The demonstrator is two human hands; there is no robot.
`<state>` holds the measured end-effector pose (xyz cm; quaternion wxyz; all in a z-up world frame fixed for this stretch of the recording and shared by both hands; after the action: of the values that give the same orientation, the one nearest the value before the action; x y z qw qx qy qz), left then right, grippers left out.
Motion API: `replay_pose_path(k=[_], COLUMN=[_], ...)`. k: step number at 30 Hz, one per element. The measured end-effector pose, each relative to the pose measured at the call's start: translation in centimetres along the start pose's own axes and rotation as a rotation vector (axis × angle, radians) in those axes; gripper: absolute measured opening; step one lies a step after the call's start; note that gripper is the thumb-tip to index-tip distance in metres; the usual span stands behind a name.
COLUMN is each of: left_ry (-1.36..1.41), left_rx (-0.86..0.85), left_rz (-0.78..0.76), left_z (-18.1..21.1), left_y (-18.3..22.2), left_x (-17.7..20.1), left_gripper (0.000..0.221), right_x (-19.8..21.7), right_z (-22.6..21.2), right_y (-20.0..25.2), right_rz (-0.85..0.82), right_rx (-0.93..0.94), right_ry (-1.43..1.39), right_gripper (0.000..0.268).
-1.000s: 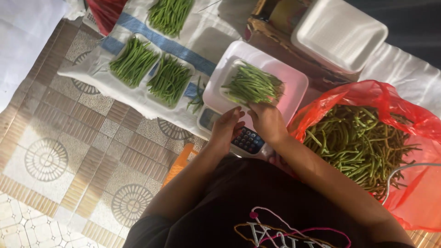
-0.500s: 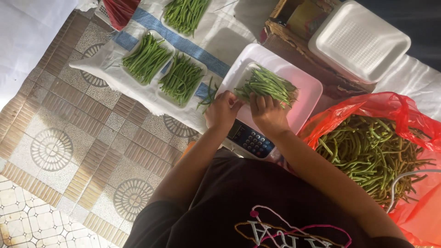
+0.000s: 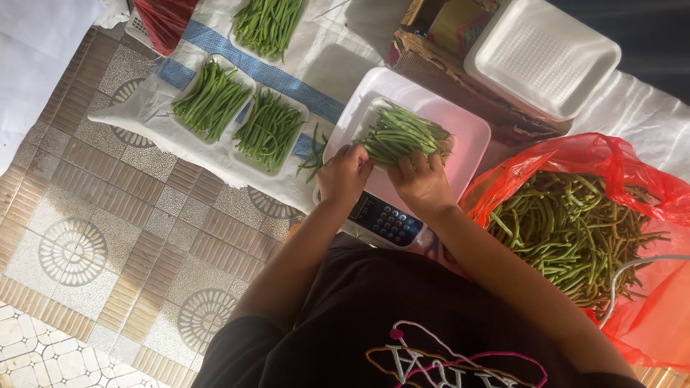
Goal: Sorting and weighing green beans from a large plastic bag into individual trays using a digital scale.
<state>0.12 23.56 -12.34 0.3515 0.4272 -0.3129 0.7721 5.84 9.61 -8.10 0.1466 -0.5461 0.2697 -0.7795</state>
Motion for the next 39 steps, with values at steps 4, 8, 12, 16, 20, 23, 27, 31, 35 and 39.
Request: replay_pose_path(k=[4,8,12,16,20,23,27,31,35,39], left_ry=[0.025,0.068,0.038,0.023,0.003,0.05,0.121,0.185,0.268,0.281], left_rx=[0.018,0.048,0.042,0.074,0.108,0.128,0.144,0.188,0.138,0.186], left_rz=[-0.026,-0.038,-0.036,-0.034,-0.095,-0.128,-0.089,-0.034,0.137,0.191], left_z=[-0.1,-0.2,-0.1,-0.8,-0.3,-0.7,-2.3,-4.1,-4.2,-3.2], left_y=[-0.2,-0.4,-0.5,-0.8,-0.8,-0.7,-0.2,-0.2,-0.5,-1.3], left_x=[0.2,1.0,1.3,0.0,0.6,1.0,0.6,1.9,4.7,5.5], left_gripper=[0.028,0.033,0.037,0.038,0.039,0.043,0.052,0.047,0.02,0.009], right_x=[-0.5,-1.0,-1.4,-1.0,0.4,3.4,8.4,13.3,18.9,22.1], right_z=[-0.5,-0.4,-0.7,-0.8,-0.7,0.2,4.4,10.1,14.0,16.6], right_y=[0.9,1.1,1.7,1.2,0.5,-1.3,-1.8,2.7,7.5,15.3], right_rz=[0.004,-0.002,0.02,0.029,0.003,0.035,0.129,0.206,0.349,0.52], right_rx=[0.002,0.004,0.024,0.026,-0.003,-0.077,-0.291,-0.444,-0.621,-0.944], right_ry=[-0.002,-0.038,-0.062,-0.056,-0.086,-0.122,-0.247,-0.288,-0.27,-0.247], right_gripper=[0.02,0.02,0.017,0.016,0.015,0.01,0.009,0.01,0.036,0.032])
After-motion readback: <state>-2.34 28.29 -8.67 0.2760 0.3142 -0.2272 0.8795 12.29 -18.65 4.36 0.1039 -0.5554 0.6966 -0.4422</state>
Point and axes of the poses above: each hand's wrist, its own y-axis away from the middle knuckle, its own x-axis out of the back of the hand, z = x × y, the point moved 8 cm from there along -y, towards the middle knuckle, and after that the axes turned 3 degrees about -x, right-handed, at the moved point
